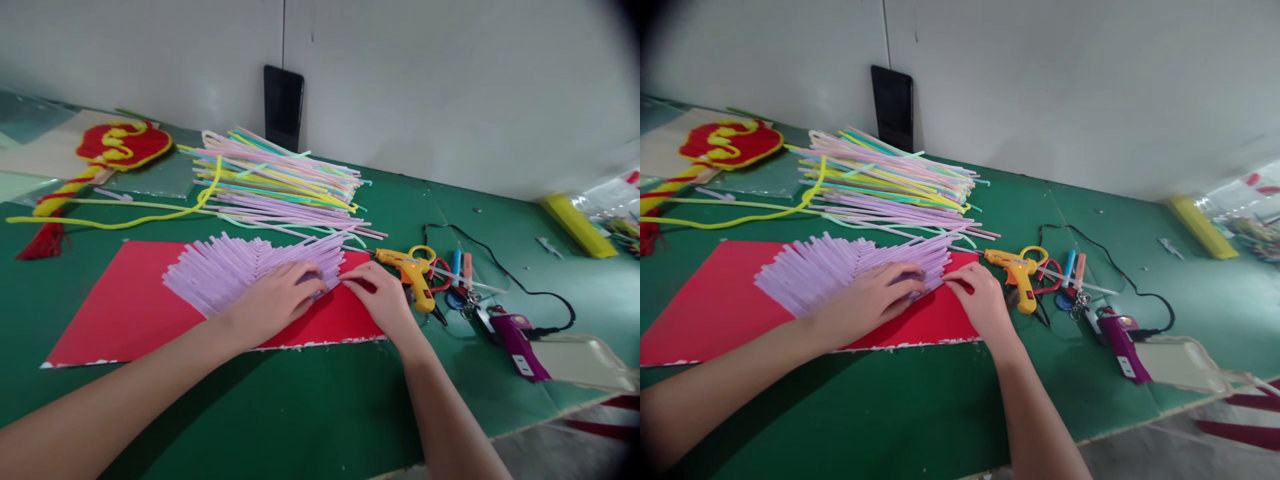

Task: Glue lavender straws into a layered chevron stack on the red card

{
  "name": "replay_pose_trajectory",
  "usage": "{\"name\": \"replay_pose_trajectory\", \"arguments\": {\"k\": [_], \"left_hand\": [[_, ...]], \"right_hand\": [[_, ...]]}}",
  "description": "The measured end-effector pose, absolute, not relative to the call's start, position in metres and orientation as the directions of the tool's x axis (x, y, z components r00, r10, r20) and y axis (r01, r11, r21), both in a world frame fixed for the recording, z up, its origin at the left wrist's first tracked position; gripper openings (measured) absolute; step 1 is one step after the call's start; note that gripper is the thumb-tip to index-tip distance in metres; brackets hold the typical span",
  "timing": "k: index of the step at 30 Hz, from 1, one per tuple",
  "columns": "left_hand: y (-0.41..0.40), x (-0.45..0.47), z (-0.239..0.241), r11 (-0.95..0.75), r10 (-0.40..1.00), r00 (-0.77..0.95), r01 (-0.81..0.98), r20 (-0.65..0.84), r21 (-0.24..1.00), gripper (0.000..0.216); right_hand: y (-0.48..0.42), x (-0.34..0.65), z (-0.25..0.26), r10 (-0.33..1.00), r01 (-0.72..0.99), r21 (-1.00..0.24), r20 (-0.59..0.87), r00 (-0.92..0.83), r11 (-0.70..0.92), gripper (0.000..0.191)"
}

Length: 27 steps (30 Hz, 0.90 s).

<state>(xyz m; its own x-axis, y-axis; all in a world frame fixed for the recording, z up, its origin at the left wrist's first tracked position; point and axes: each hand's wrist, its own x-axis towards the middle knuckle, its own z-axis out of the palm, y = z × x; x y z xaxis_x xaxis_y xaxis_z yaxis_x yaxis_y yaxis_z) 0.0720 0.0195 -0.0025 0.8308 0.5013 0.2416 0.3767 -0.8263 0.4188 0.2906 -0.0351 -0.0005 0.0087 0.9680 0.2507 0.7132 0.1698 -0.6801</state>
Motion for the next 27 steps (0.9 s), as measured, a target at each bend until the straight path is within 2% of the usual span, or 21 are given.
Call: {"name": "replay_pose_trajectory", "arguments": {"k": [4, 14, 27], "left_hand": [[0.0193, 0.0722, -0.0012, -0.825, 0.503, 0.831, 0.379, 0.237, 0.420, 0.023], [0.0196, 0.0722, -0.0046, -0.833, 0.507, 0.826, 0.396, 0.247, 0.387, 0.036], [0.0202, 0.0721, -0.0029, -0.825, 0.506, 0.826, 0.378, 0.250, 0.419, 0.032]], "right_hand": [[-0.0352, 0.2916, -0.0020, 0.969, 0.709, -0.685, 0.245, 0.005, 0.170, 0.013], [-0.0348, 0.2913, -0.0022, 0.969, 0.717, -0.677, 0.245, 0.010, 0.164, 0.013], [-0.0349, 0.2918, -0.0027, 0.970, 0.714, -0.680, 0.244, 0.006, 0.166, 0.014]]}}
